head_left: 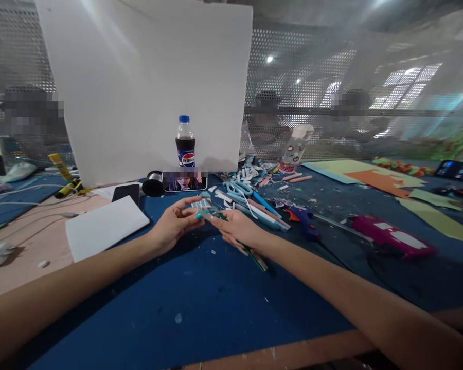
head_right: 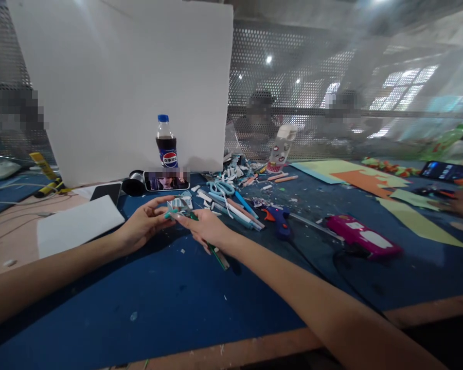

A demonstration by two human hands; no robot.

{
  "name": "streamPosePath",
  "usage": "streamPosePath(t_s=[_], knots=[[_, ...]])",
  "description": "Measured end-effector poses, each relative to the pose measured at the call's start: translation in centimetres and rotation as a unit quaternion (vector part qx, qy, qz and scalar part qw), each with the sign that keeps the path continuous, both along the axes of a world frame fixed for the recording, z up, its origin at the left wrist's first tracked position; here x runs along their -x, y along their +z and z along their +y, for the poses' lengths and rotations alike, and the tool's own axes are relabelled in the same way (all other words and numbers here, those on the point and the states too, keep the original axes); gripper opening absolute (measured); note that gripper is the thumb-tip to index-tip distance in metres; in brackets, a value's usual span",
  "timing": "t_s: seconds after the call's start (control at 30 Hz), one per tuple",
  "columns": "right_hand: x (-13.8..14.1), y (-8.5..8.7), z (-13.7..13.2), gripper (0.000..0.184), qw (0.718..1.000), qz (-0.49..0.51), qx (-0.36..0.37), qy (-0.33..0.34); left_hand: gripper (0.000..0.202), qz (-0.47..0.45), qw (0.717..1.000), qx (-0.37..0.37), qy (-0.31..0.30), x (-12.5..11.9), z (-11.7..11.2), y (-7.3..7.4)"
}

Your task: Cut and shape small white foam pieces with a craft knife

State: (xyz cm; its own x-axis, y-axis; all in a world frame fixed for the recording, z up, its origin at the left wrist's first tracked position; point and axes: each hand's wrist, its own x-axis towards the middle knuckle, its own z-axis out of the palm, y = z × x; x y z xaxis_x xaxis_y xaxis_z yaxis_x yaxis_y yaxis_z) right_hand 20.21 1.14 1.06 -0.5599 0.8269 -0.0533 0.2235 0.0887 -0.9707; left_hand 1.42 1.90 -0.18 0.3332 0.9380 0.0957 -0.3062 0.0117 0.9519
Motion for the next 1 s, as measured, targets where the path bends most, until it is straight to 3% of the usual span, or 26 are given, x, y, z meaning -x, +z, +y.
streamPosePath(t_s=[0.1,0.23,0.4,0.63,0.77,1.0], knots=[[0.27,-0.38,0.07,0.035,0.996,0.072,0.037,0.028,0.041,0.029,0.999,-0.023,0.011,-0.21,-0.22,0.01],[-0.06,-0.44,0.47,0.03,0.988,0.14,0.068,0.015,0.037,0.037,0.998,-0.032,0.026,-0.3,-0.16,-0.08],[-0.34,-0.56,0.78,0.028,0.982,0.164,0.091,0.022,0.038,0.048,0.998,-0.033,0.035,-0.26,-0.03,-0.22],[-0.31,-0.73,0.87,0.029,0.982,0.172,0.077,0.012,0.053,0.099,0.989,-0.101,0.039,-0.04,-0.19,-0.25],[-0.3,-0.79,0.85,0.03,0.986,0.148,0.074,0.004,0.046,0.174,0.966,-0.173,0.076,0.02,-0.46,-0.09],[-0.35,-0.73,0.76,0.03,0.995,0.09,0.049,0.002,0.05,0.269,0.903,-0.311,0.125,0.07,-0.92,0.23]])
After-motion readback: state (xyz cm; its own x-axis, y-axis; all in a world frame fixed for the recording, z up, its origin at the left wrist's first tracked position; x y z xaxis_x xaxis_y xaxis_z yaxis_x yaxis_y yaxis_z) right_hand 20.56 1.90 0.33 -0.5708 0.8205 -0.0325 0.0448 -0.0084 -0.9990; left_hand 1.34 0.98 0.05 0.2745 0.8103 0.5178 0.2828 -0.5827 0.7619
